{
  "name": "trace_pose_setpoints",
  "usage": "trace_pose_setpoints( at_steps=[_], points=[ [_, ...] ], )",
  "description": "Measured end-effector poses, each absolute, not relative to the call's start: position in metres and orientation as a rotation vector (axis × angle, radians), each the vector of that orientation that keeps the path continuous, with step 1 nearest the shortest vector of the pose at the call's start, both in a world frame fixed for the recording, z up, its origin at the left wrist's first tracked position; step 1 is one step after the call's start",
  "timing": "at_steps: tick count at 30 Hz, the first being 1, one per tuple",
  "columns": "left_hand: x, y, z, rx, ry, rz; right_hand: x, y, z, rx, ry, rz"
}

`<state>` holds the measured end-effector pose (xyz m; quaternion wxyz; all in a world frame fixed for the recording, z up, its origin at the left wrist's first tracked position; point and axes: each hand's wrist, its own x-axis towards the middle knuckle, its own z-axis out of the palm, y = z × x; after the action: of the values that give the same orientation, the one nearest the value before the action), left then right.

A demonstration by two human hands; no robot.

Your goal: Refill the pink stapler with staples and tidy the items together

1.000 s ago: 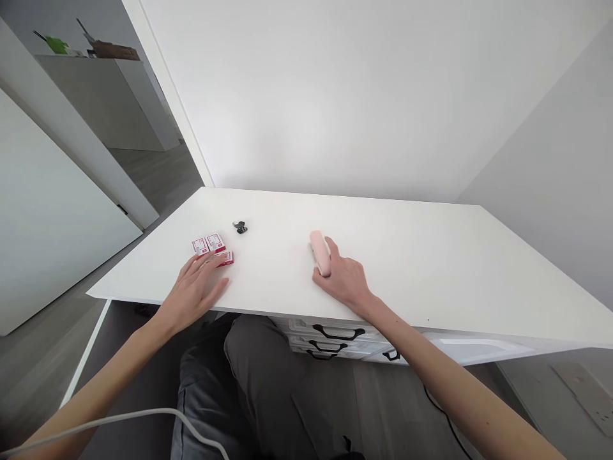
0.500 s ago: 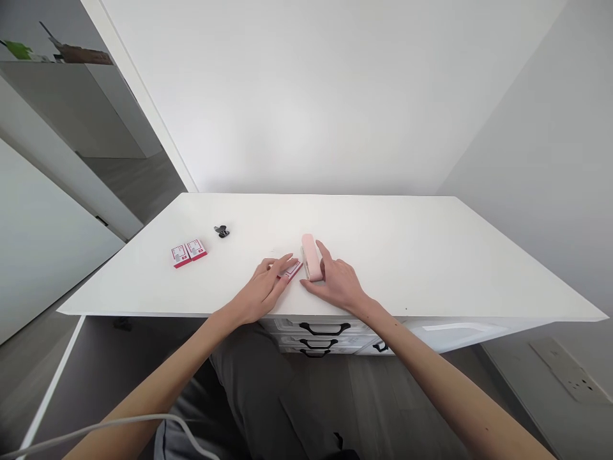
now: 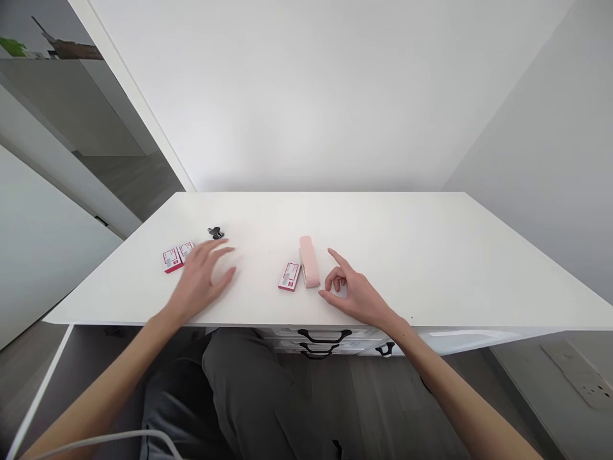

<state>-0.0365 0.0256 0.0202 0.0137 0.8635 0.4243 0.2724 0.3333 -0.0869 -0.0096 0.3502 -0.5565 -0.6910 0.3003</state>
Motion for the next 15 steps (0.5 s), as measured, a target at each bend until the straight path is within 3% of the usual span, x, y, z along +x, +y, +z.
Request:
trace_pose_setpoints(
  at_steps=[6,15],
  points=[
    [-0.117,0.064,0.018,2.432,1.857,0.740,0.331,-0.086,-0.009,-1.483,-1.743,0.771],
    [-0.114,0.056,0.028,2.217,1.806,0.642,0.331,-0.082,-0.008,-1.515,-1.710,0.781]
  ],
)
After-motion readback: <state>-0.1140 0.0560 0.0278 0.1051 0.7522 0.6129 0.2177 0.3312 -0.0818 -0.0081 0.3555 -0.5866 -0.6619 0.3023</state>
